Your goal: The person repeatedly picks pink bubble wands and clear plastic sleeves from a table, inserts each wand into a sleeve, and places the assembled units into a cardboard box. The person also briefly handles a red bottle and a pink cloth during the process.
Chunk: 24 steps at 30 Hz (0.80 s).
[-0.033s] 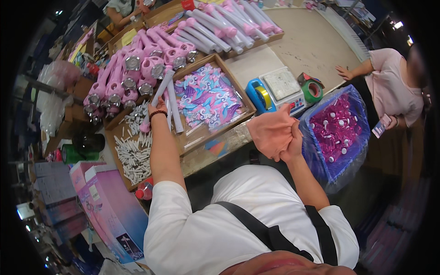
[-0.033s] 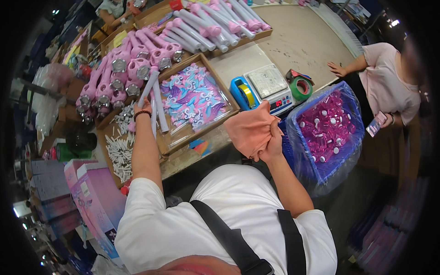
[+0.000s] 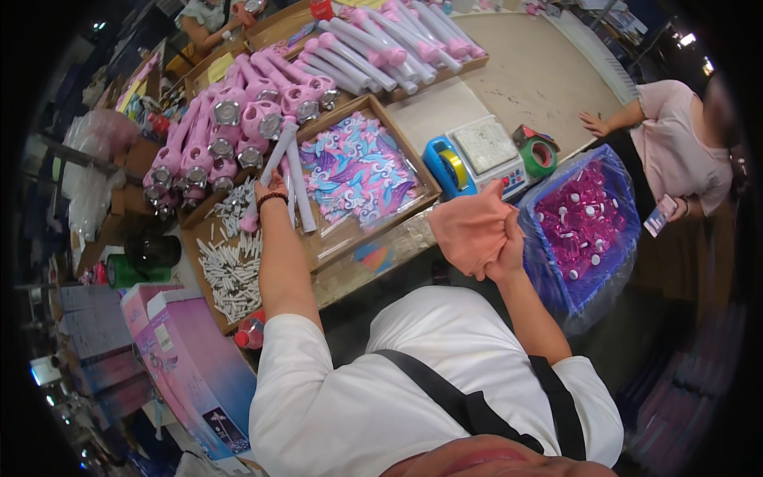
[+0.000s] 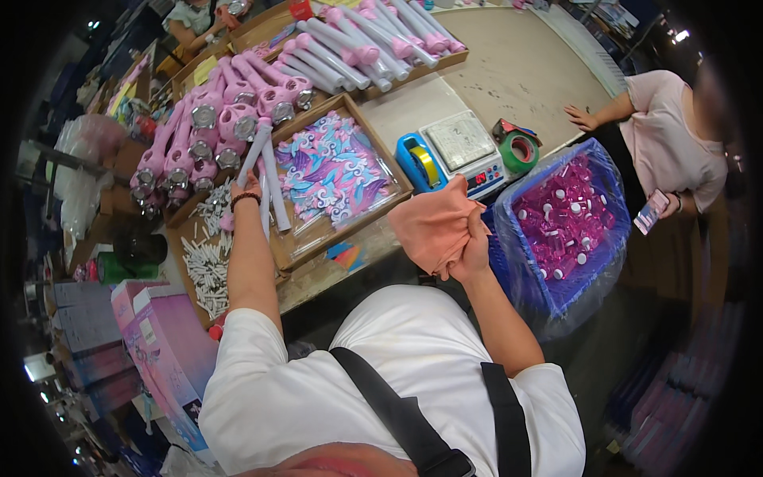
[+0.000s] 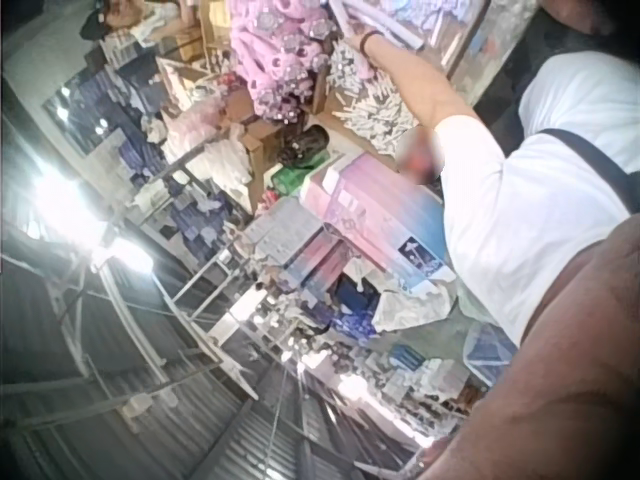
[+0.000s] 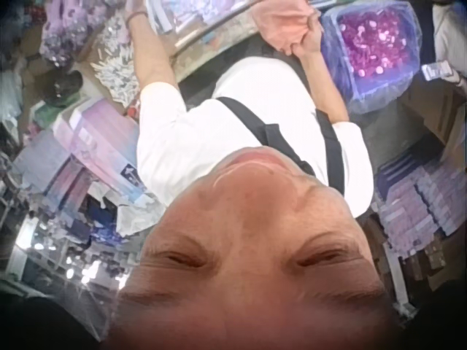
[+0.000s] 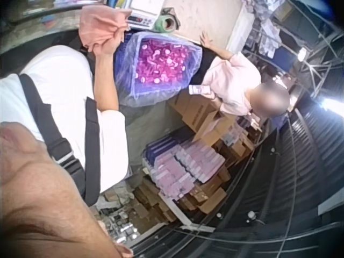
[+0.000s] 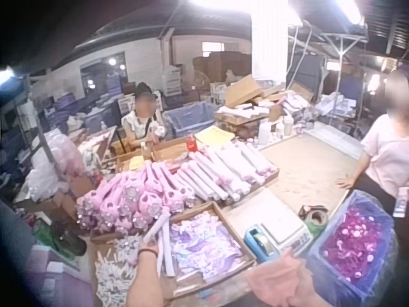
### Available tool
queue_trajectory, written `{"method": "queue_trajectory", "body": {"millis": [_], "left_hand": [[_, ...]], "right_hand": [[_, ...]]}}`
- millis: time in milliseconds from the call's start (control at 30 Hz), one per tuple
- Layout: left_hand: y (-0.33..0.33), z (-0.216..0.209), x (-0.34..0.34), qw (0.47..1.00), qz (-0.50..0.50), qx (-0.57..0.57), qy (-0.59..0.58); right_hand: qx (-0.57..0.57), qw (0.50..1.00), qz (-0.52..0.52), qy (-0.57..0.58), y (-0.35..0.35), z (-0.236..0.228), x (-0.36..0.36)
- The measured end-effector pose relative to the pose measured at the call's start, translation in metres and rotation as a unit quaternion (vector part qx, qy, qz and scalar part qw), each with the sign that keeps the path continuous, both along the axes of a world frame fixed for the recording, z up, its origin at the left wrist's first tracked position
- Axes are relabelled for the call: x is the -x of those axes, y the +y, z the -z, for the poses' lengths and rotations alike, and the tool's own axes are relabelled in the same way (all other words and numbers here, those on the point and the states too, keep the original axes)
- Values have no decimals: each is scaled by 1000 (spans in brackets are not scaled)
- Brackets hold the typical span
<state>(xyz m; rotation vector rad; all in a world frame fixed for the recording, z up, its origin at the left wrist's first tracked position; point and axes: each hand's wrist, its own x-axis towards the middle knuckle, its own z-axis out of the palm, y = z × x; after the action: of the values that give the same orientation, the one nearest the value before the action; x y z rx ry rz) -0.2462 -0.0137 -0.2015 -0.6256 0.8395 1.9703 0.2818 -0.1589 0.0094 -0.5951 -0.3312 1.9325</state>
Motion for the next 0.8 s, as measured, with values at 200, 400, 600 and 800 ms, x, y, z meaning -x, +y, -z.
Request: {"method": "queue_trajectory", "body": {"millis": [200,400,600,800], "left_hand": [[-7,10,-2,998,-61,-11,25],[-31,-25,-24,988,136,43,66],[-12,-12,-13,989,141,33,33],[-7,-38,-34,987,111,2,116]], "right_hand": [[-22,999,-10,31,-1,-1,-11],[-5,1000,-7,-20,9,-4,-5],[50,997,49,-39,11,-6,0],[3,996,64,-63,12,-9,-20]]}}
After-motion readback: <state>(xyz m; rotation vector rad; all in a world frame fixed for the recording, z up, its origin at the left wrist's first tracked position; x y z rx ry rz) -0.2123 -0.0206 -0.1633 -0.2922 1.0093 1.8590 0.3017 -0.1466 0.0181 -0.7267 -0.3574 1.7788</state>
